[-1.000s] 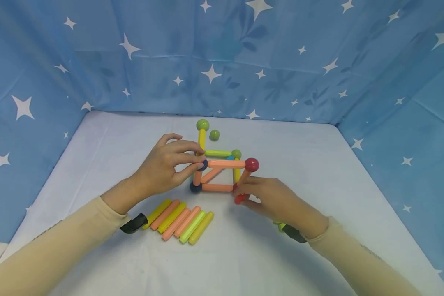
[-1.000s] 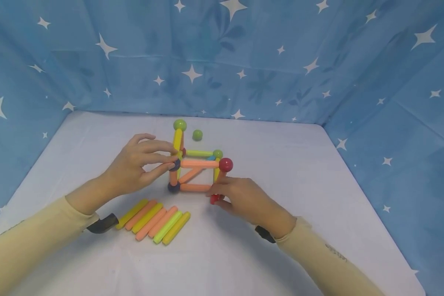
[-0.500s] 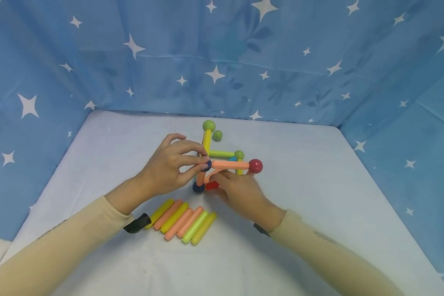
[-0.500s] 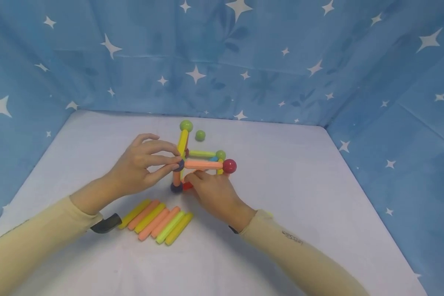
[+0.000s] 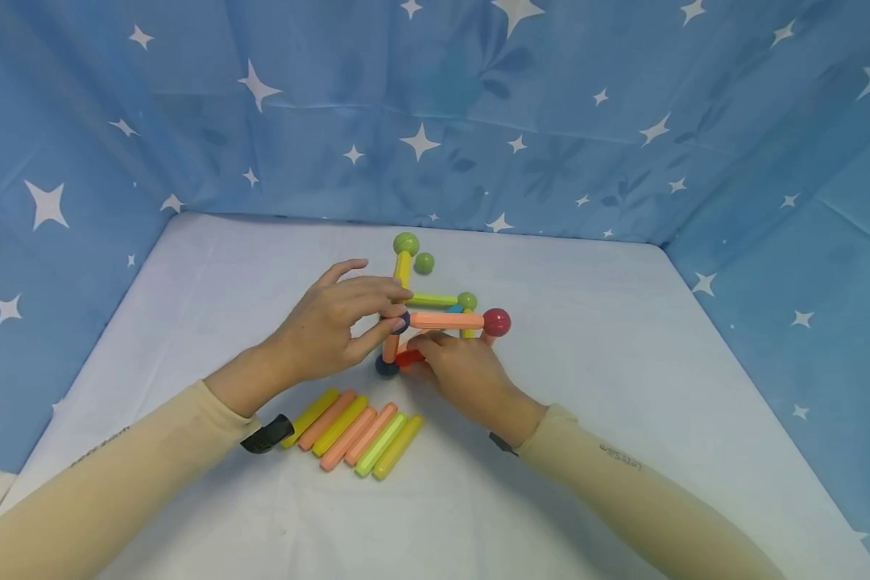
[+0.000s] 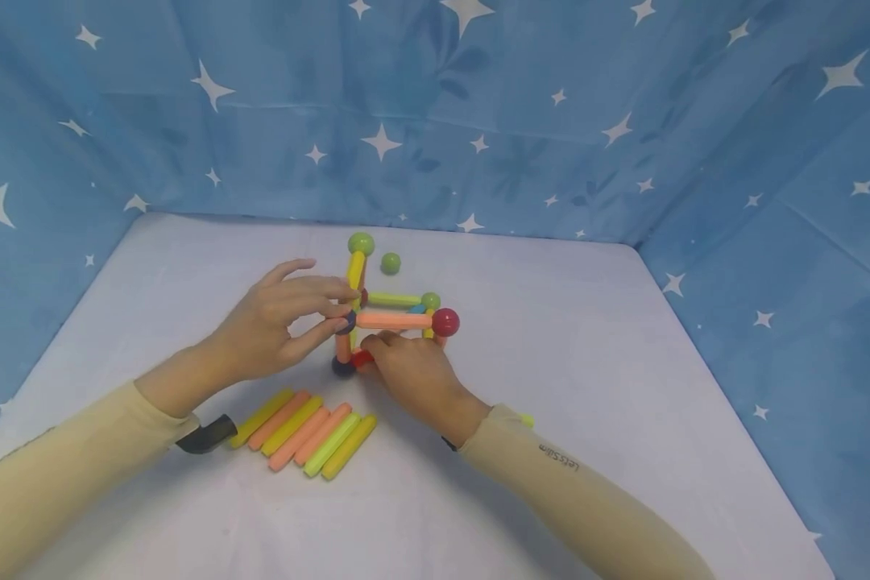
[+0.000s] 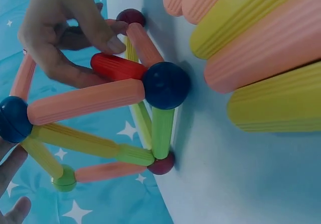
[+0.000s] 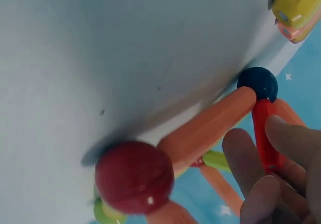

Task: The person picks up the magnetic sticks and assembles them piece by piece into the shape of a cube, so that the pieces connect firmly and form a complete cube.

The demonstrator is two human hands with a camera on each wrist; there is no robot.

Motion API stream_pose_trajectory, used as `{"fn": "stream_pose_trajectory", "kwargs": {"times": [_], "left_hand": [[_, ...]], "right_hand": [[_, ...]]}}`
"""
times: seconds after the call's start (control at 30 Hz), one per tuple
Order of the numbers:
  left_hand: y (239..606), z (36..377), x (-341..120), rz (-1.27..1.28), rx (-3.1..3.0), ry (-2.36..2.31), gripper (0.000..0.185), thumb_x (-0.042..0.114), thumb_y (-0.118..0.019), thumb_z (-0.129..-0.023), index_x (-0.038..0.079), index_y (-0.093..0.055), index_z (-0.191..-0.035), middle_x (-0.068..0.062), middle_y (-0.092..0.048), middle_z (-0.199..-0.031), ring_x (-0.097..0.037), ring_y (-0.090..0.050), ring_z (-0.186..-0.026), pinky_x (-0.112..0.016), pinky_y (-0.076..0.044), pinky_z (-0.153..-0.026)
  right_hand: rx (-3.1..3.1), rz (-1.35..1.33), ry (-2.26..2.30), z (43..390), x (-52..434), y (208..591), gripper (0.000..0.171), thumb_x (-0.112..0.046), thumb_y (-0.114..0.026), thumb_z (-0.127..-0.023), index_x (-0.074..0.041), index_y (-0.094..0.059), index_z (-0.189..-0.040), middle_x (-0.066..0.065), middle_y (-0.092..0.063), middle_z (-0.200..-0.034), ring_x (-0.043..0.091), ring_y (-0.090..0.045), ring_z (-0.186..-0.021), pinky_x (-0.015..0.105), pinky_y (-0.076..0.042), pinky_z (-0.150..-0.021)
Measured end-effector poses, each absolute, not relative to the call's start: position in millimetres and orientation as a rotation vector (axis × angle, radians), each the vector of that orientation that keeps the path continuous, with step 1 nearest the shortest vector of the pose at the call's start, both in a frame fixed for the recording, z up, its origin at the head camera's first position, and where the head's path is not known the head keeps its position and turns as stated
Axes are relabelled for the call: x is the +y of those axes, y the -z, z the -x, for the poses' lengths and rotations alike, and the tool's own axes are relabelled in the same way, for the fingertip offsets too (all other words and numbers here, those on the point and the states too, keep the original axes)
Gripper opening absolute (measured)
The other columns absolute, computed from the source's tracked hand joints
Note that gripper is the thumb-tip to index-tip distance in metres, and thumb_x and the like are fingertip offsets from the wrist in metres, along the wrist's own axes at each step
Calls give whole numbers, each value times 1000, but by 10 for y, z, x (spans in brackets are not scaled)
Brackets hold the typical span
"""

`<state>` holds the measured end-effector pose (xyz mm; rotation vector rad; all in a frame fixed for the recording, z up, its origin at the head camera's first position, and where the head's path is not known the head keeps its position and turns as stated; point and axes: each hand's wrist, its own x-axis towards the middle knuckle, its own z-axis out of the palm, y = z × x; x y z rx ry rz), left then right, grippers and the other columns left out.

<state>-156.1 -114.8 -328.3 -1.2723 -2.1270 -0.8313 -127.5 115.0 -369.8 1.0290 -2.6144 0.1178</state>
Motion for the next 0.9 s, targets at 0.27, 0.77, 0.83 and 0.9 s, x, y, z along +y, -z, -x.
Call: {"fn": "stream_pose_trajectory", "kwargs": {"times": [0.27, 0.77, 0.83, 0.9], "left_hand": [[3307, 1582, -1143, 1278, -2150, 839, 7, 16, -77, -90, 14, -73, -96, -4, -72, -119, -20, -65, -117, -54, -30, -113], [3283, 1570, -1150, 1262, -2138, 829, 9, 19, -81, -87, 14, -76, -93, -5, -73, -115, -22, -66, -113, -57, -31, -109], [3278, 1565, -1148, 1263, -2139, 826, 9, 19, -81, -87, 14, -76, -93, -5, -73, -115, -22, -66, -113, -58, -31, -109], [3272, 1562, -1144, 1265, -2141, 823, 9, 19, -81, -87, 14, -76, -93, -5, -73, -115, -22, -66, -113, -58, -31, -110]], "right_hand": [[-2482, -1114, 88, 1017, 1272, 3630, 36, -25, -81, -88, -8, -68, -117, 6, -69, -101, 16, -59, -58, 22, -43, -44], [-2793, -1581, 126, 778, 1192, 3702, 19, -32, -79, -91, -20, -71, -104, -9, -60, -87, 8, -55, -77, 21, -47, -72], [-2830, -1585, 146, 757, 1182, 3694, 17, -31, -77, -92, -21, -70, -104, -10, -57, -84, 7, -52, -73, 20, -46, -69], [-2855, -1602, 153, 741, 1184, 3681, 15, -29, -76, -93, -23, -72, -107, -10, -55, -83, 7, -50, -70, 19, -45, -67]]}}
